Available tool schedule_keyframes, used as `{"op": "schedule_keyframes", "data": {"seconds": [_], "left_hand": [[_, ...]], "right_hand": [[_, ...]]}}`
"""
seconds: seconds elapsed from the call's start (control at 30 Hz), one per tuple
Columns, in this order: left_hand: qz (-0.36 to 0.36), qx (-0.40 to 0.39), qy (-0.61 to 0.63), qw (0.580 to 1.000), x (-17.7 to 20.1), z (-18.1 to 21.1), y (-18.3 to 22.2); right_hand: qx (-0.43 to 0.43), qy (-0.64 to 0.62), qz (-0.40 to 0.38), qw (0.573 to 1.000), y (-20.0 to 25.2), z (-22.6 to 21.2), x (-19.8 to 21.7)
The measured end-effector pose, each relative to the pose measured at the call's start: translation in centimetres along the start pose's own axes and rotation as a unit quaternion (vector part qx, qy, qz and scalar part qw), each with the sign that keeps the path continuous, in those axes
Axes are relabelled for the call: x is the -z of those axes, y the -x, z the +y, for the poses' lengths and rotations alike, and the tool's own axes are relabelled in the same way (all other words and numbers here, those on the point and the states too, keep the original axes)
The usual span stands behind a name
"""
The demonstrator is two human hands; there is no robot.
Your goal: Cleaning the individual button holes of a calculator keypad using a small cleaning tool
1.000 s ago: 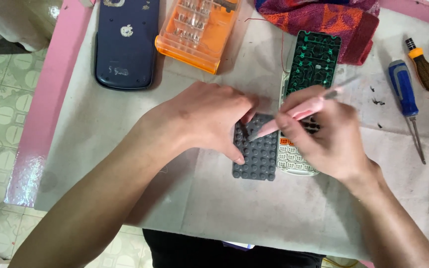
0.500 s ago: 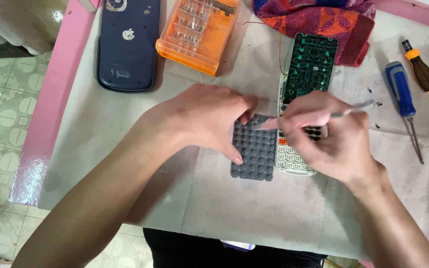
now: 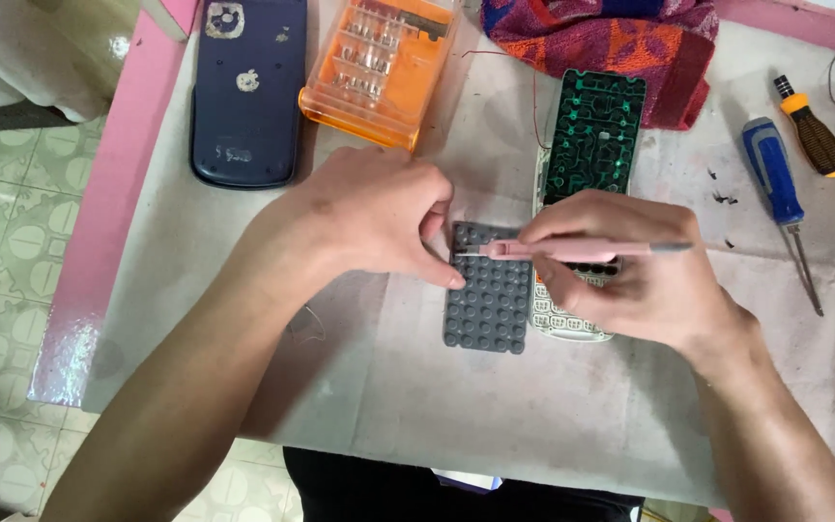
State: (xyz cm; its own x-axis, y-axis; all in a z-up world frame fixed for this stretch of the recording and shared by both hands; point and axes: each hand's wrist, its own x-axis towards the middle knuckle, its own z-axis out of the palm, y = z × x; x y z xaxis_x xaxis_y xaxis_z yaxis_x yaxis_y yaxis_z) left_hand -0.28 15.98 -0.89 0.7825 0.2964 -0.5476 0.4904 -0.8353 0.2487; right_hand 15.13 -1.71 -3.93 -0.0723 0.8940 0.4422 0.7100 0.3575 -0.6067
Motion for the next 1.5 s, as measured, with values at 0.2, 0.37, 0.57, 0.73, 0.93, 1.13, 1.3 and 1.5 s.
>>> {"op": "schedule_keyframes", "data": {"seconds": [0.2,0.37,0.57,0.73,0.93,1.13,1.3,1.5], "left_hand": [[0.036,-0.005,-0.013,0.999,-1.2,-0.3,-1.0],[0.029,-0.005,-0.014,0.999,-1.1,-0.2,-0.9],[0.018,0.004,-0.014,1.000,-1.0,-0.2,-0.8],[0.023,0.002,-0.004,1.000,-0.9,0.0,-0.7],[0.025,-0.002,-0.019,1.000,-1.2,-0.2,-1.0],[0.011,0.004,-0.003,1.000,-1.0,0.0,-0.8],[0.011,0.006,-0.008,1.000,-0.9,0.0,-0.8],[0.015,0.011,-0.014,1.000,-1.3,-0.3,-1.1]], "right_hand": [[-0.049,0.003,0.038,0.998,0.3,0.0,0.4],[-0.046,-0.003,0.013,0.999,0.2,1.0,0.6],[-0.059,-0.010,0.028,0.998,-0.1,0.5,0.6],[-0.034,-0.013,0.068,0.997,0.8,1.6,0.3],[-0.026,0.032,0.053,0.998,0.3,1.3,0.7],[-0.054,-0.028,0.022,0.998,1.1,1.9,0.5],[-0.015,-0.075,0.034,0.997,0.3,0.9,0.5],[-0.060,0.080,0.084,0.991,0.9,1.4,0.6]]}}
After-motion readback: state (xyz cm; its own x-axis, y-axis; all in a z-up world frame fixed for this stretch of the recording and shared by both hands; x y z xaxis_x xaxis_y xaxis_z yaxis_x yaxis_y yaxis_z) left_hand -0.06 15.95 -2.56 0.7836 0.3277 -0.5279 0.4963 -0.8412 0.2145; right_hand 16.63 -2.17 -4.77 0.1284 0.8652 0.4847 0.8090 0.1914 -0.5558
